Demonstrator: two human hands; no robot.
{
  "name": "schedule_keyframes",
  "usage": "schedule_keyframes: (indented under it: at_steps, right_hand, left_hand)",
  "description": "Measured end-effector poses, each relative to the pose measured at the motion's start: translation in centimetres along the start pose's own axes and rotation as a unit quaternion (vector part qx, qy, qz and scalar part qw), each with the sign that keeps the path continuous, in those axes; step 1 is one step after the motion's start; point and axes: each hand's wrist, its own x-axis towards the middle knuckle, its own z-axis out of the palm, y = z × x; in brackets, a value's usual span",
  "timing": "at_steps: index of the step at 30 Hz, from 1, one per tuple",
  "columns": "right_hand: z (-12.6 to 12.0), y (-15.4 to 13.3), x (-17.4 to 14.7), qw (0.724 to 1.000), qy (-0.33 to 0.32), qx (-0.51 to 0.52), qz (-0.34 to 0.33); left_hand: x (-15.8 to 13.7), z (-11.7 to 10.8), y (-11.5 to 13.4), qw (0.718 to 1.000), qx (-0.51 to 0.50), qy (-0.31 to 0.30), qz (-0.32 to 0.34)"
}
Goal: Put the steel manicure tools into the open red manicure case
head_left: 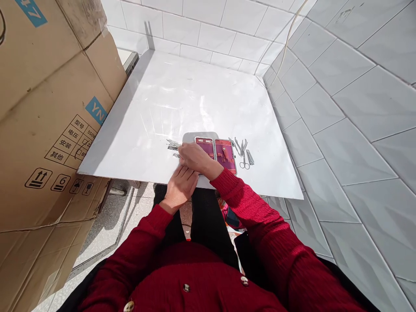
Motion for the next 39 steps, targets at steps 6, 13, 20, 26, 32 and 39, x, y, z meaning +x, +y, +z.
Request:
schedule_keyframes:
  at_steps: [6, 13, 20, 26, 32, 39]
  right_hand:
    - [-0.1, 0.2, -0.4, 1.000, 0.000, -0.004, 0.025]
    - [-0.7, 2.5, -3.3, 0.996, 0.020, -0.014, 0.081]
    - [-0.3, 4.2, -8.3, 0.992, -0.033, -0.059, 0.108]
    - [-0.2, 3.7, -10.5, 0.988, -0.070, -0.098, 0.099]
    - [-0.3, 3.5, -10.7, 0.990, -0.079, -0.103, 0.048]
    - [-0.4, 2.9, -10.5, 0.991, -0.068, -0.112, 0.023]
  left_hand:
    - [-0.2, 0.1, -0.1, 1.000, 0.007, -0.006, -0.002]
    - [-0.4, 0.1, 0.0, 0.999, -0.003, -0.036, -0.022]
    - [-0.4, 0.0, 0.0, 0.998, -0.009, -0.052, -0.034]
    - [-0.2, 0.1, 0.0, 0.999, 0.016, -0.040, -0.014]
    - [-0.2, 0.1, -0.1, 0.999, 0.014, -0.038, -0.017]
    - [-0.3, 0.2, -0.1, 0.999, 0.009, -0.041, -0.024]
